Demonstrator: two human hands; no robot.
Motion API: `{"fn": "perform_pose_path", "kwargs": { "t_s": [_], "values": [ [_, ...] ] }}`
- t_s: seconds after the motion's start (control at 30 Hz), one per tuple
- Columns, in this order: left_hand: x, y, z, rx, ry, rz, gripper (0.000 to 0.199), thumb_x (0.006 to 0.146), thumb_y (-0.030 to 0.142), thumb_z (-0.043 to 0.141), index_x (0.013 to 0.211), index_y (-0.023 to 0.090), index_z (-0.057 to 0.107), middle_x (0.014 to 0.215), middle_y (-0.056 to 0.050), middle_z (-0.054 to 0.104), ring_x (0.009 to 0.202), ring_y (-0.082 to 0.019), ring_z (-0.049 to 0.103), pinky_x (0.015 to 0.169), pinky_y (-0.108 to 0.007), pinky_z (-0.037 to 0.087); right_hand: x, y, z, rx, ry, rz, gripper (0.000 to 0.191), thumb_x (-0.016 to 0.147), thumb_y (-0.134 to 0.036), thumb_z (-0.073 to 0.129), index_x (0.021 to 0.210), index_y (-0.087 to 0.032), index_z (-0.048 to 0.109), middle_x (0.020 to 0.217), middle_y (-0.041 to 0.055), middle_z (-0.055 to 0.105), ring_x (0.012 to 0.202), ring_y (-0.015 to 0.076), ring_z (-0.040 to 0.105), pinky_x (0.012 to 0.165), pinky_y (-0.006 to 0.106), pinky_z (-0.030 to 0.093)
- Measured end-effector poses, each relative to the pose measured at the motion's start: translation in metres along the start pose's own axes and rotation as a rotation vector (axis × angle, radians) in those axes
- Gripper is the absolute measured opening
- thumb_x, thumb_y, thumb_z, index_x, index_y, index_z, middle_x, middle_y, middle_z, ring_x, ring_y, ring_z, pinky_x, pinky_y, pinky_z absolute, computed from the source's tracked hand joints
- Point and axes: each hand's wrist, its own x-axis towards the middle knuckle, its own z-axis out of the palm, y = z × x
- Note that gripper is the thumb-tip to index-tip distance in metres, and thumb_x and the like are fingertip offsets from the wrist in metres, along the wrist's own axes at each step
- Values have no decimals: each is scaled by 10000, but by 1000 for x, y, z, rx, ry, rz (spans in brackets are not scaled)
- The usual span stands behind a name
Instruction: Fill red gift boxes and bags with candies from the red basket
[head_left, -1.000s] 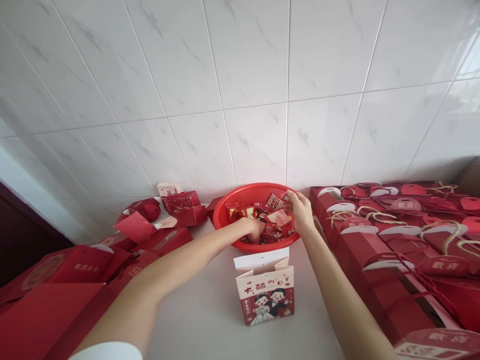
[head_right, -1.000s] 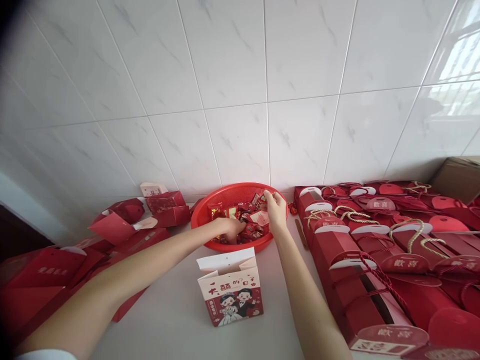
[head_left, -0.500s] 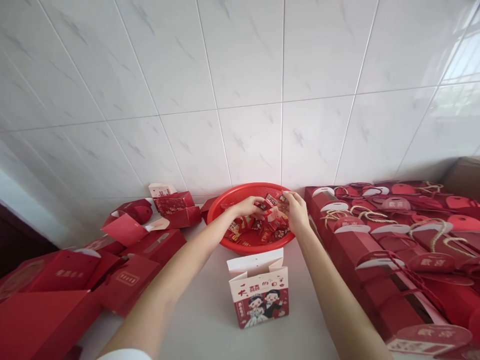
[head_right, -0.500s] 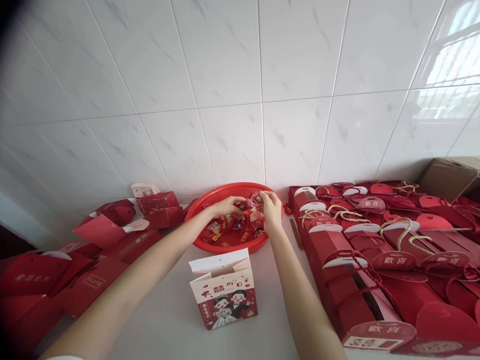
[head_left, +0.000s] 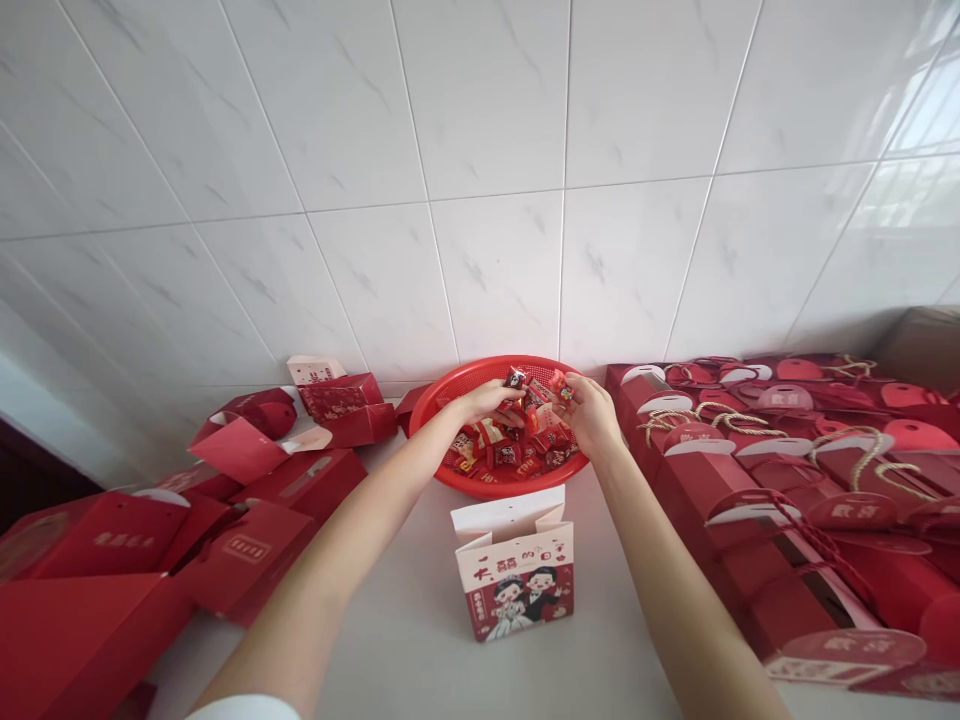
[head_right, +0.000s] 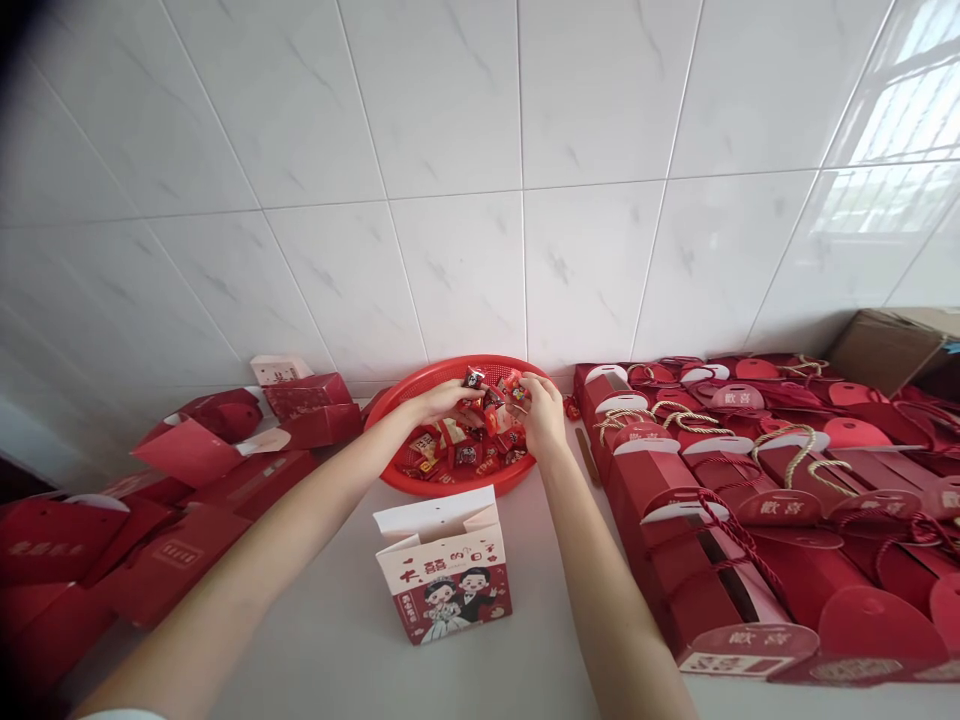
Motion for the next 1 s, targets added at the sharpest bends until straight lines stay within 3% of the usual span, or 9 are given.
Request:
{"fn": "perform_pose_path", "kwargs": {
  "t_s": [0.27,0.47,0.67,0.77,1.0],
  "values": [
    [1,0,2,-37,26,0,167,803,274,792,885,140,734,798,-35,744,628,-137,654,585,-242,531,2,1,0,29,-23,-8,145,601,-173,738,711,-176,644,689,7,681,595,127,608,529,235,509],
    [4,-3,-3,18,-46,-40,176,817,281,730,932,149,734,708,-7,704,539,-145,642,582,-271,524,4,2,-1,25,-20,-15,156,594,-169,719,728,-181,639,680,-2,655,598,124,593,535,241,510],
    [3,-4,-8,99,-89,-56,327,824,282,628,1122,188,723,1010,-75,787,628,-172,692,683,-304,556,1,0,-2,-17,-40,-34,157,573,-197,702,716,-197,636,633,-29,623,498,90,477,455,235,434],
    [3,-5,-9,113,-111,-26,363,819,254,565,1143,180,712,1059,-85,791,652,-165,680,707,-295,551,-2,-1,-3,-53,-77,-43,179,565,-224,704,736,-192,665,667,-16,652,495,92,471,423,235,390],
    [7,-6,-4,84,-359,-6,378,799,240,506,1083,121,726,965,-107,792,714,-178,663,786,-310,524,-5,0,-1,-279,-194,-32,268,580,-248,686,843,-197,680,676,-13,672,533,125,541,454,247,409]
  ]
}}
